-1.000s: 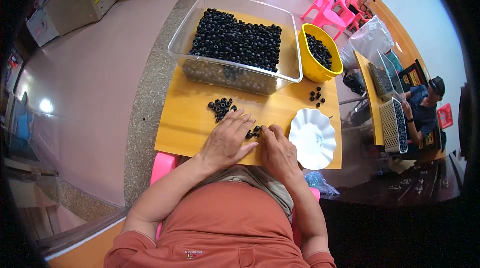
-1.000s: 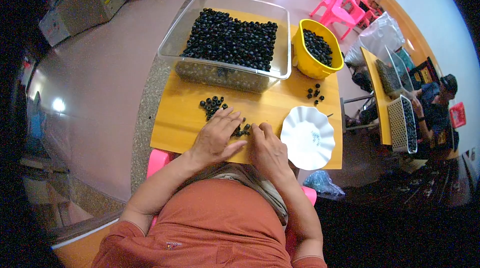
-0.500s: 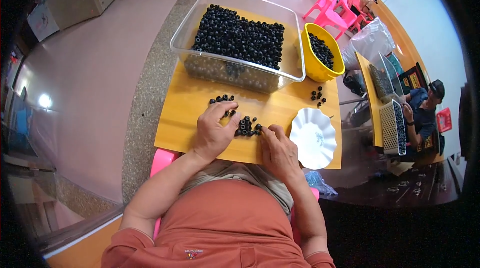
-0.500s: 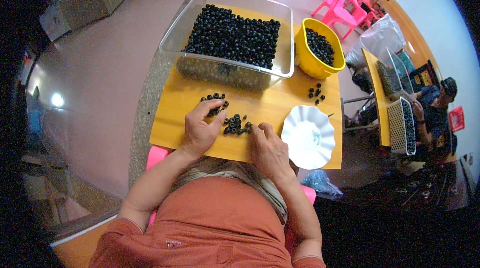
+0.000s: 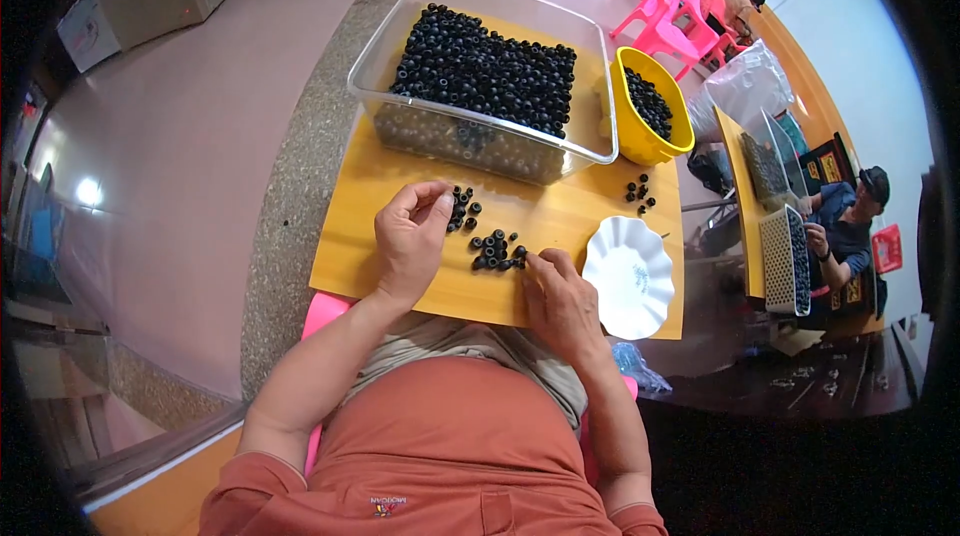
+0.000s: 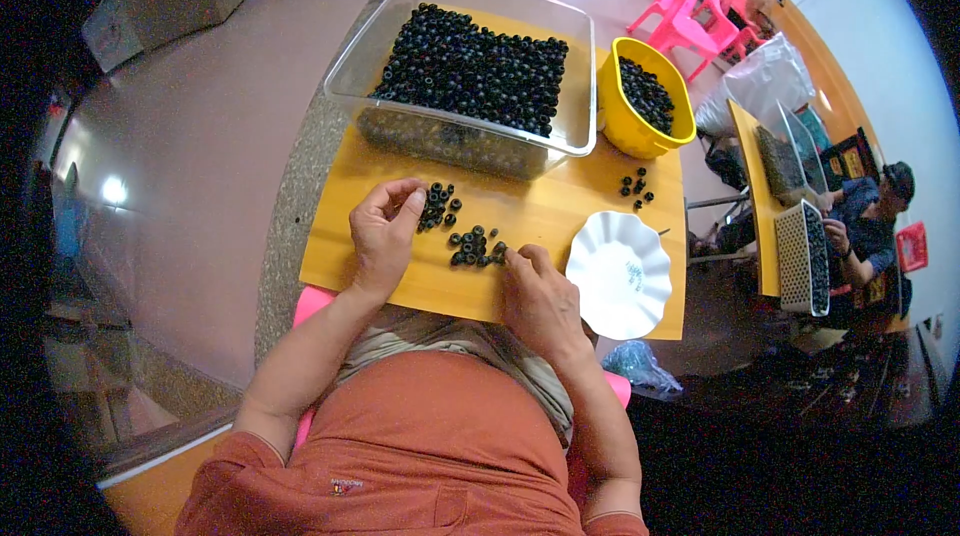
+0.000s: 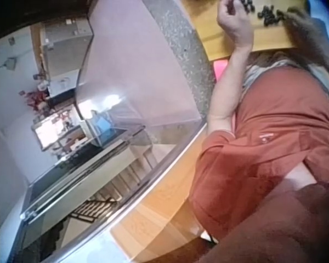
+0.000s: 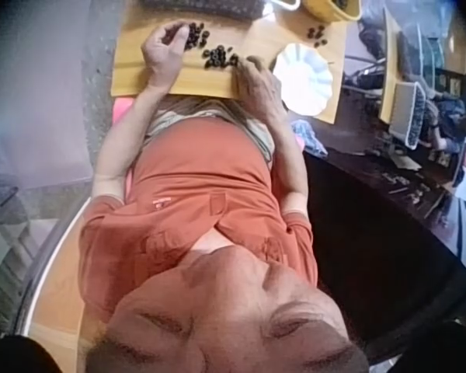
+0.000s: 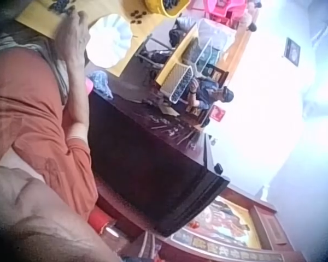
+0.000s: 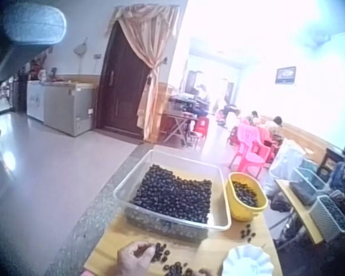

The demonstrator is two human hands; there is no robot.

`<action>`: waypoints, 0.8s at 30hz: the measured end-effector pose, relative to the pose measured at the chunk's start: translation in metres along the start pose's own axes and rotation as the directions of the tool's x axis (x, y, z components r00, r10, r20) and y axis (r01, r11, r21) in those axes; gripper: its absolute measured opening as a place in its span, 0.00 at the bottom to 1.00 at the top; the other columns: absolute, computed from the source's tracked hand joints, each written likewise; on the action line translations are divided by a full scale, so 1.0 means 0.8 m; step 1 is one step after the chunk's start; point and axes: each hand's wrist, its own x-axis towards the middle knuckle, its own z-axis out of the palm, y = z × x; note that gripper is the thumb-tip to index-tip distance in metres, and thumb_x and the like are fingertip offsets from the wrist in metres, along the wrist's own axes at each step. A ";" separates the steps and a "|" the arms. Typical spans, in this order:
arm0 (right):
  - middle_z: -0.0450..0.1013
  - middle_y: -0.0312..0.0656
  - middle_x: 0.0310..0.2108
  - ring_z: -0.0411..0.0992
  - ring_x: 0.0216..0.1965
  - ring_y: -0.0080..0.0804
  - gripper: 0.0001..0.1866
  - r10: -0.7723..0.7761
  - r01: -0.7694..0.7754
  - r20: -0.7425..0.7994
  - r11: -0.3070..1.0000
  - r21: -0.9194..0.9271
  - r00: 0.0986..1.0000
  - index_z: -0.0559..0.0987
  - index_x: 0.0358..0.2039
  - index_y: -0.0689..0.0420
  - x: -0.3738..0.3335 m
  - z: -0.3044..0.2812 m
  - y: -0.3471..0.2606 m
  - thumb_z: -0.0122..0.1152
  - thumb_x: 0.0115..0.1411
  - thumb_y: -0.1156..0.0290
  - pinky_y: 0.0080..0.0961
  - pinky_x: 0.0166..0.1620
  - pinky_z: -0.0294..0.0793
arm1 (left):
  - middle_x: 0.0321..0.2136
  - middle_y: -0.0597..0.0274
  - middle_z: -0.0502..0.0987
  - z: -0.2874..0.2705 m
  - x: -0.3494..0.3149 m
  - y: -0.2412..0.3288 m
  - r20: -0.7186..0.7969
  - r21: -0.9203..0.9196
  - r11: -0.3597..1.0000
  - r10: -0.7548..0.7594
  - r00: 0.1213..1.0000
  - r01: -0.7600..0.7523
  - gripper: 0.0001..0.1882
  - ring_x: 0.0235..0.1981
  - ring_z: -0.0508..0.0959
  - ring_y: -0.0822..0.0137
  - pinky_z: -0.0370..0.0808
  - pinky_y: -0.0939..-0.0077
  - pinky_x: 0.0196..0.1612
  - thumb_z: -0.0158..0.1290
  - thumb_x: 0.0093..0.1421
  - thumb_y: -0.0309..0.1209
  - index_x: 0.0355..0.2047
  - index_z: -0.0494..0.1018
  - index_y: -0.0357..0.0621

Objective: Sorting and inspecting small black berries into different containers on a table.

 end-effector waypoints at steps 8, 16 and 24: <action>0.72 0.49 0.41 0.75 0.32 0.48 0.13 0.020 -0.020 -0.011 0.999 0.039 1.000 0.76 0.42 0.61 0.004 -0.001 -0.005 0.60 0.55 0.75 0.37 0.34 0.75 | 0.32 0.64 0.78 -0.002 0.002 0.001 -0.019 -0.017 1.000 -0.022 1.000 0.021 0.08 0.33 0.75 0.78 0.73 0.85 0.37 0.54 0.60 0.25 0.38 0.74 0.33; 0.72 0.48 0.41 0.75 0.30 0.46 0.14 -0.014 0.017 -0.035 0.997 0.073 0.999 0.76 0.41 0.59 0.007 0.003 -0.001 0.62 0.53 0.76 0.35 0.32 0.75 | 0.31 0.65 0.78 -0.002 0.003 0.002 -0.018 -0.063 0.996 -0.066 0.998 0.065 0.09 0.32 0.75 0.77 0.72 0.83 0.39 0.55 0.60 0.27 0.38 0.75 0.35; 0.73 0.47 0.40 0.76 0.28 0.43 0.15 -0.034 0.038 -0.031 0.991 0.125 0.999 0.77 0.40 0.60 0.018 -0.002 -0.003 0.63 0.50 0.79 0.31 0.30 0.76 | 0.32 0.65 0.78 -0.004 0.004 -0.004 -0.016 -0.076 0.994 -0.080 0.997 0.079 0.08 0.33 0.75 0.77 0.72 0.83 0.39 0.55 0.60 0.26 0.38 0.75 0.36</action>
